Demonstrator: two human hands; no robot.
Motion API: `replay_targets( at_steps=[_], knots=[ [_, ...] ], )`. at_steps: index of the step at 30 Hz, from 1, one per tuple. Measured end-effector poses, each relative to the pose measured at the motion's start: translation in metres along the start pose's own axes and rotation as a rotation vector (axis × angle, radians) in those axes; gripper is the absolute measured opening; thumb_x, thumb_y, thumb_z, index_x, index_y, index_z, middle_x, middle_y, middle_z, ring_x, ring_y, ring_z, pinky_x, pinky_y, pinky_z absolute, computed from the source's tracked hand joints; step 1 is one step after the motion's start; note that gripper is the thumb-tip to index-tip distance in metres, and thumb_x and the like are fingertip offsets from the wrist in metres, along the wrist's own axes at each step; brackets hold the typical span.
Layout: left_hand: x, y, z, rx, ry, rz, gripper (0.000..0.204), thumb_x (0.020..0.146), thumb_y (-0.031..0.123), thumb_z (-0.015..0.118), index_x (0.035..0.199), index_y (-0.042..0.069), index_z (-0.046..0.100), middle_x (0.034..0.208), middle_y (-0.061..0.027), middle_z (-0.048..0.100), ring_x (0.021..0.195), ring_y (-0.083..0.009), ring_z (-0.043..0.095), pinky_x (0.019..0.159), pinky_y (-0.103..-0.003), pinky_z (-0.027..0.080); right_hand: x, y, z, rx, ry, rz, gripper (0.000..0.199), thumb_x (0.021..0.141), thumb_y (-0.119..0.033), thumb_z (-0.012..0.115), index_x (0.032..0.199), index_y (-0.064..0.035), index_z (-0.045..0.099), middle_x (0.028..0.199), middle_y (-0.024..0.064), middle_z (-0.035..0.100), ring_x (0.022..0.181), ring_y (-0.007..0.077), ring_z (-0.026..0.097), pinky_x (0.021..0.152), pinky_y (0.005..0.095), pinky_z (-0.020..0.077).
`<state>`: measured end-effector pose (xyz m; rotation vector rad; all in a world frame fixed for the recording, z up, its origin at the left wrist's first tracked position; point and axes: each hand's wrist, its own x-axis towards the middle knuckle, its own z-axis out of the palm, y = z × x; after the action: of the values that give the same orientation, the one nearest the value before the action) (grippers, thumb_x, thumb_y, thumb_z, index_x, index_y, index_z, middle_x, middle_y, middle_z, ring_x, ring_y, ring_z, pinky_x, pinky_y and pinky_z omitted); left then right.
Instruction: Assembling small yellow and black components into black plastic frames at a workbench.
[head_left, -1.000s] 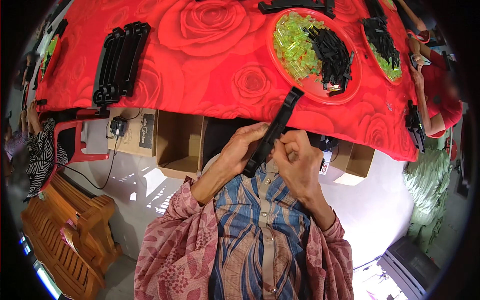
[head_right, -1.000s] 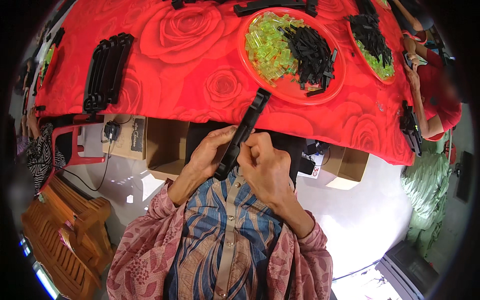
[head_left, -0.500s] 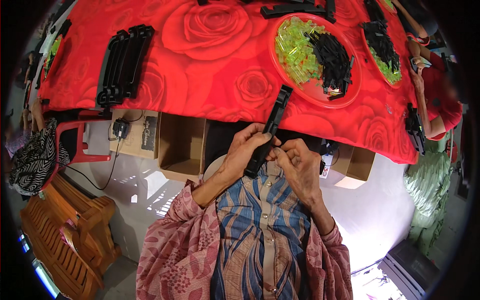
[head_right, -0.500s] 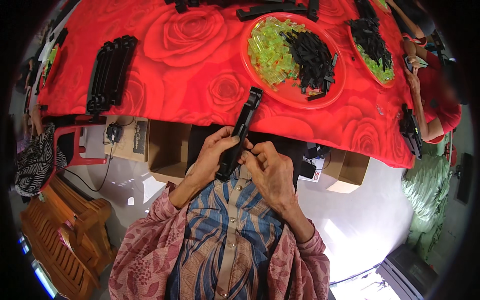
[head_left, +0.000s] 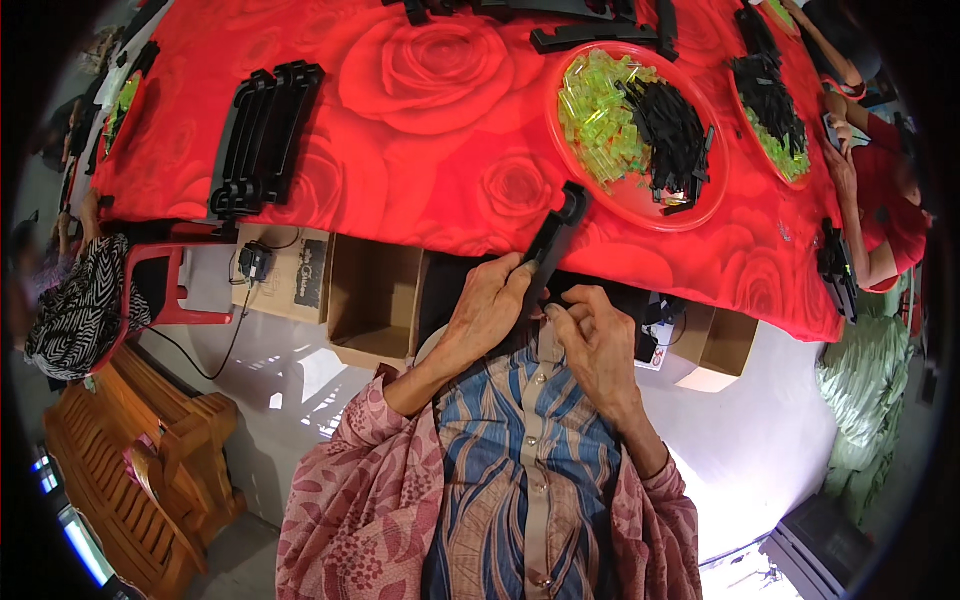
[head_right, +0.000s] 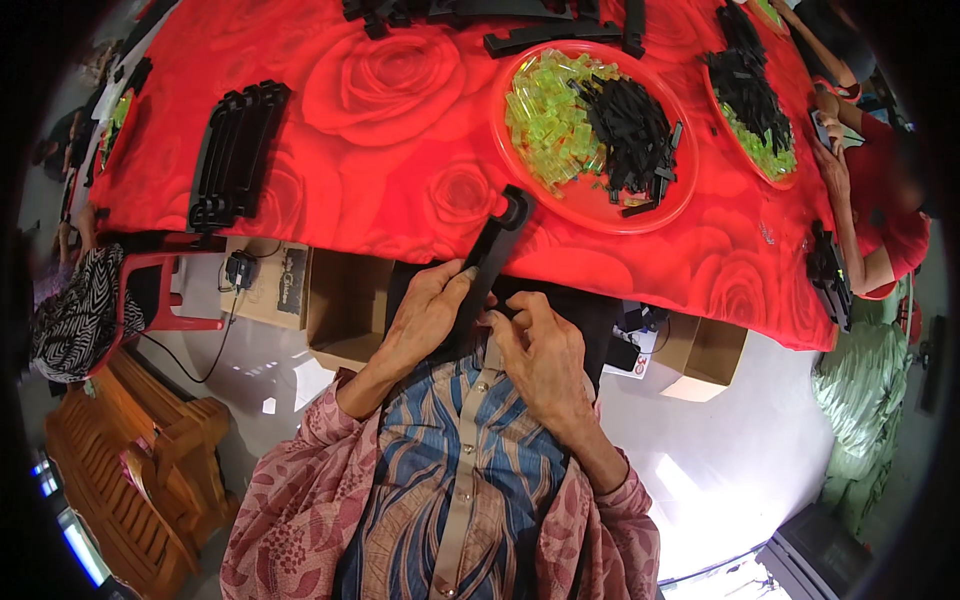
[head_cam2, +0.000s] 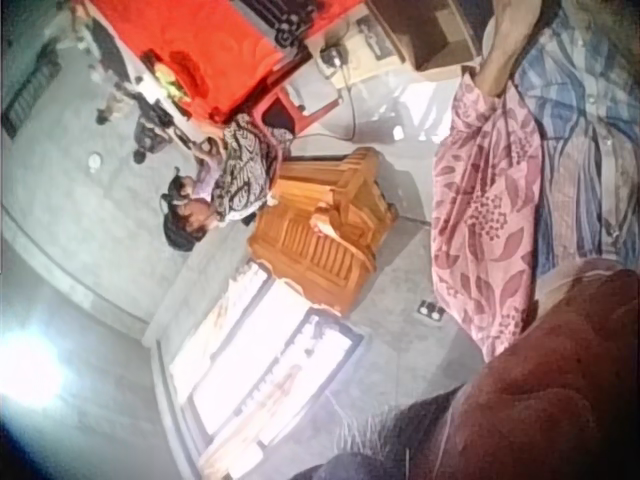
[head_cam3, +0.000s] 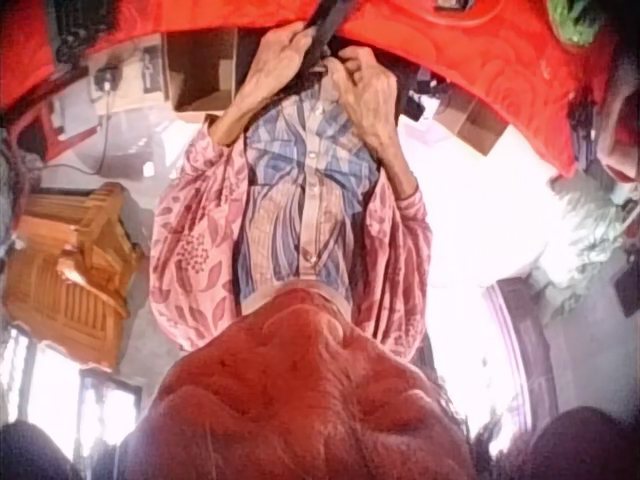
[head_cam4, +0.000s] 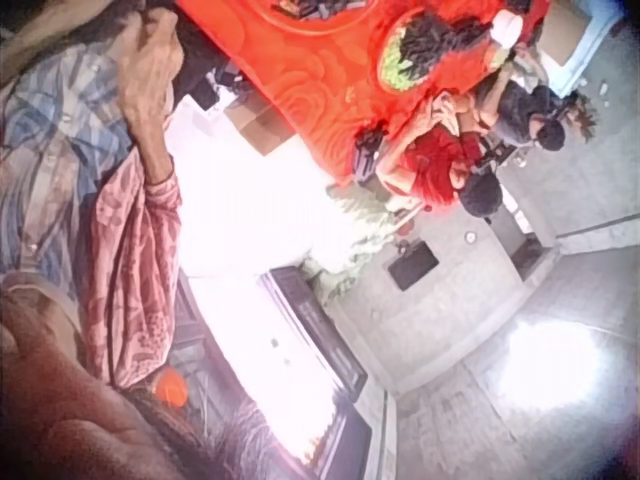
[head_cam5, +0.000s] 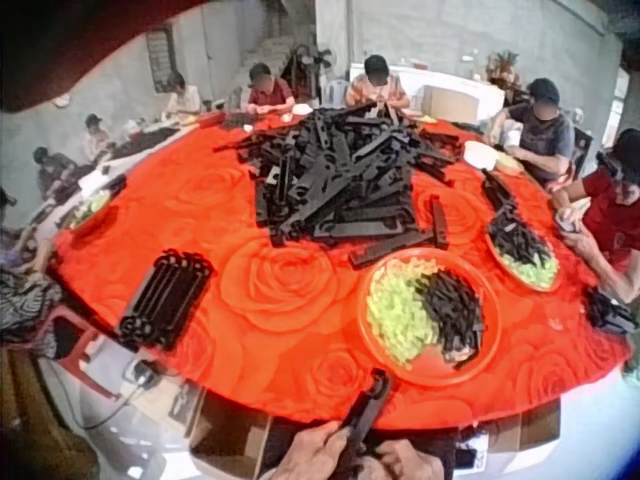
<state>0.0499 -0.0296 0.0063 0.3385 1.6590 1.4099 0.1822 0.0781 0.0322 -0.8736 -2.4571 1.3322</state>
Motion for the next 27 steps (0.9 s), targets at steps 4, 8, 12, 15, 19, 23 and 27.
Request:
replay_targets(
  at_steps=[4, 8, 12, 15, 19, 23, 27],
  knots=[
    [0.004, -0.008, -0.006, 0.159, 0.014, 0.036, 0.027, 0.100, 0.019, 0.050, 0.099, -0.004, 0.064, 0.080, -0.0060, 0.068, 0.072, -0.0095, 0.063, 0.067, -0.024, 0.050, 0.004, -0.003, 0.000, 0.039, -0.133, 0.065, 0.021, 0.086, -0.013, 0.070, 0.098, 0.0002, 0.059, 0.065, 0.0139, 0.061, 0.054, 0.0247, 0.059, 0.052, 0.0353, 0.0452],
    [0.002, -0.010, -0.004, 0.102, 0.063, 0.047, 0.021, 0.099, 0.014, 0.053, 0.099, -0.004, 0.065, 0.080, -0.0052, 0.068, 0.073, -0.0092, 0.063, 0.066, -0.025, 0.050, 0.003, -0.001, 0.004, 0.000, -0.176, 0.068, 0.020, 0.086, -0.013, 0.070, 0.098, 0.0002, 0.060, 0.068, 0.0148, 0.062, 0.057, 0.0270, 0.061, 0.055, 0.0369, 0.0460],
    [-0.001, -0.008, 0.001, 0.116, 0.152, 0.017, 0.021, 0.090, 0.015, 0.059, 0.094, -0.004, 0.067, 0.080, -0.0152, 0.071, 0.073, -0.0199, 0.069, 0.067, -0.034, 0.051, 0.003, -0.003, 0.002, 0.010, -0.185, 0.057, 0.019, 0.086, -0.013, 0.069, 0.097, 0.0000, 0.060, 0.069, 0.0157, 0.063, 0.058, 0.0290, 0.061, 0.055, 0.0376, 0.0462],
    [0.001, -0.006, 0.001, 0.225, 0.178, -0.009, 0.022, 0.088, 0.017, 0.061, 0.094, -0.003, 0.068, 0.082, -0.0176, 0.071, 0.074, -0.0232, 0.071, 0.069, -0.036, 0.052, 0.003, -0.001, 0.004, -0.006, -0.189, 0.042, 0.019, 0.086, -0.013, 0.069, 0.097, -0.0003, 0.060, 0.070, 0.0162, 0.063, 0.059, 0.0303, 0.062, 0.055, 0.0380, 0.0466],
    [0.003, -0.010, 0.006, 0.284, 0.239, 0.053, 0.023, 0.083, 0.017, 0.061, 0.092, -0.004, 0.067, 0.082, -0.0198, 0.070, 0.078, -0.0302, 0.070, 0.074, -0.037, 0.052, 0.003, -0.001, 0.005, -0.018, -0.149, 0.037, 0.019, 0.086, -0.012, 0.069, 0.097, 0.0002, 0.060, 0.073, 0.0167, 0.064, 0.057, 0.0288, 0.062, 0.055, 0.0377, 0.0472],
    [0.004, -0.015, 0.007, 0.278, 0.278, 0.129, 0.025, 0.080, 0.017, 0.059, 0.090, -0.005, 0.067, 0.083, -0.0208, 0.069, 0.082, -0.0335, 0.070, 0.076, -0.038, 0.051, 0.001, -0.001, 0.006, -0.019, 0.035, -0.119, 0.015, 0.085, -0.004, 0.068, 0.097, 0.0005, 0.062, 0.075, 0.0166, 0.064, 0.056, 0.0246, 0.062, 0.051, 0.0341, 0.0477],
    [0.001, -0.013, 0.005, 0.288, 0.258, 0.154, 0.025, 0.081, 0.017, 0.059, 0.092, -0.004, 0.067, 0.082, -0.0202, 0.070, 0.081, -0.0345, 0.069, 0.075, -0.039, 0.051, 0.007, -0.007, 0.006, 0.032, 0.148, -0.205, 0.021, 0.085, 0.000, 0.066, 0.106, -0.0002, 0.064, 0.075, 0.0159, 0.064, 0.053, 0.0254, 0.062, 0.049, 0.0330, 0.0477]
  ],
)
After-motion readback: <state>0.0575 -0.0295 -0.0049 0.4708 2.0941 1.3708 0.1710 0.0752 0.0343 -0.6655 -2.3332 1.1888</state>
